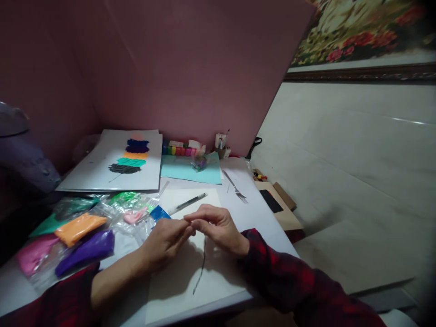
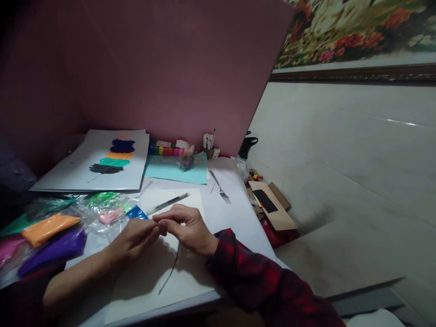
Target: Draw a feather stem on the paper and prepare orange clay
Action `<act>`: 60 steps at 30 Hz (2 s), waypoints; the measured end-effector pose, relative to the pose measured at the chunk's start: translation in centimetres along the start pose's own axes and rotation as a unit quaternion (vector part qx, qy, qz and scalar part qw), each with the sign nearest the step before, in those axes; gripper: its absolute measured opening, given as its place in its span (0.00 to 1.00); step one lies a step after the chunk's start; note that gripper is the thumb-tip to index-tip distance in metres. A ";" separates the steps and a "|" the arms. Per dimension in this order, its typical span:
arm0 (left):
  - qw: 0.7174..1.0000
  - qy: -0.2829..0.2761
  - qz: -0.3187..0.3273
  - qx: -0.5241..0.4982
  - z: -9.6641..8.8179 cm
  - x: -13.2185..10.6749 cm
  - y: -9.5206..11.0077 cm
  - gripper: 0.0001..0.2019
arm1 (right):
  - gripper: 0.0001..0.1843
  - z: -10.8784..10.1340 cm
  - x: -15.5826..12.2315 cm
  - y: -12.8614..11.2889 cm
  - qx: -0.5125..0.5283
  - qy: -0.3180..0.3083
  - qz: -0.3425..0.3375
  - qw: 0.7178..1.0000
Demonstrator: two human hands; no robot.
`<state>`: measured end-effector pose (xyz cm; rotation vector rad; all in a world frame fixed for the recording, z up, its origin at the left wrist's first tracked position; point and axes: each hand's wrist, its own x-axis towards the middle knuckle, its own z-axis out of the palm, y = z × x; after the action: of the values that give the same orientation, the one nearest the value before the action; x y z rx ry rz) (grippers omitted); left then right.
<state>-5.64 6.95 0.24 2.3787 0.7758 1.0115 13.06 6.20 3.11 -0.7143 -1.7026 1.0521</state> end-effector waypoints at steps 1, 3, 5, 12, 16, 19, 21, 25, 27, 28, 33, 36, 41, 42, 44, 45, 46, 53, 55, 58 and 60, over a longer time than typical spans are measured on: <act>1.000 -0.008 0.003 0.016 0.2 0.0 0.1 0.17 | 0.09 0.3 -0.3 0.4 0.032 0.018 0.023 0.999; 0.999 -0.009 -0.004 0.034 0.2 0.3 0.1 0.17 | 0.11 0.4 -0.7 1.1 0.086 0.054 0.075 0.992; 0.999 0.032 -0.014 0.041 -0.2 0.8 -0.1 0.15 | 0.14 -0.1 -0.6 1.6 0.113 0.109 0.103 0.982; 0.952 0.058 -0.117 0.276 -0.7 2.4 -3.0 0.12 | 0.19 -2.2 0.9 3.2 0.147 0.246 0.165 0.944; 0.925 -0.047 -0.155 0.343 -0.2 2.6 -3.2 0.14 | 0.19 -2.0 0.8 3.7 0.160 0.244 0.230 0.928; 0.926 -0.046 -0.168 0.335 -0.4 2.5 -3.0 0.16 | 0.17 -2.0 0.9 3.6 0.166 0.256 0.226 0.925; 0.930 -0.029 -0.178 0.321 -1.0 2.4 -2.9 0.15 | 0.16 -2.4 1.2 3.6 0.157 0.282 0.202 0.925; 0.919 0.004 -0.204 0.338 -2.6 2.1 -2.5 0.15 | 0.13 -4.2 2.2 4.3 0.059 0.359 0.143 0.920; 0.906 0.011 -0.228 0.358 -3.4 2.0 -2.1 0.15 | 0.11 -5.3 2.6 4.9 -0.010 0.385 0.149 0.911; 0.897 0.011 -0.240 0.371 -3.8 2.0 -1.8 0.14 | 0.10 -5.8 2.7 5.3 -0.037 0.390 0.158 0.906; 0.842 0.001 -0.289 0.455 -5.5 1.8 -0.8 0.12 | 0.10 -7.3 2.7 6.4 -0.114 0.365 0.186 0.905; 0.817 0.005 -0.324 0.477 -6.5 1.7 -0.5 0.12 | 0.08 -7.4 2.5 6.3 -0.170 0.348 0.162 0.908; 0.813 0.001 -0.340 0.473 -7.7 1.6 -0.1 0.14 | 0.06 -7.2 2.0 6.0 -0.354 0.280 0.139 0.882; 0.814 -0.005 -0.342 0.470 -7.7 1.6 -0.1 0.14 | 0.07 -7.2 1.9 6.0 -0.396 0.266 0.139 0.868; 0.814 -0.014 -0.346 0.466 -7.6 1.6 -0.3 0.14 | 0.08 -7.3 1.7 6.2 -0.439 0.254 0.130 0.852; 0.815 -0.014 -0.344 0.466 -7.4 1.5 -0.4 0.14 | 0.08 -7.4 1.7 6.3 -0.447 0.253 0.119 0.850; 0.817 -0.012 -0.340 0.466 -7.3 1.5 -0.6 0.13 | 0.08 -7.4 1.6 6.4 -0.452 0.254 0.107 0.848; 0.826 -0.040 -0.339 0.448 -7.4 1.2 -0.7 0.13 | 0.06 -6.9 1.4 6.2 -0.445 0.248 0.065 0.858; 0.828 -0.044 -0.345 0.441 -7.8 1.3 -0.5 0.12 | 0.06 -6.6 1.4 6.0 -0.431 0.241 0.058 0.867; 0.849 -0.016 -0.313 0.426 -7.8 1.3 -0.5 0.09 | 0.06 -6.2 1.3 5.7 -0.417 0.238 0.044 0.876; 0.876 0.004 -0.265 0.402 -7.2 1.3 -0.7 0.09 | 0.06 -6.0 1.3 5.6 -0.408 0.241 0.032 0.880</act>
<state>-10.53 9.52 5.04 2.4987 2.0289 0.4975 18.18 11.76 -0.37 -1.4345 -1.6358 0.0962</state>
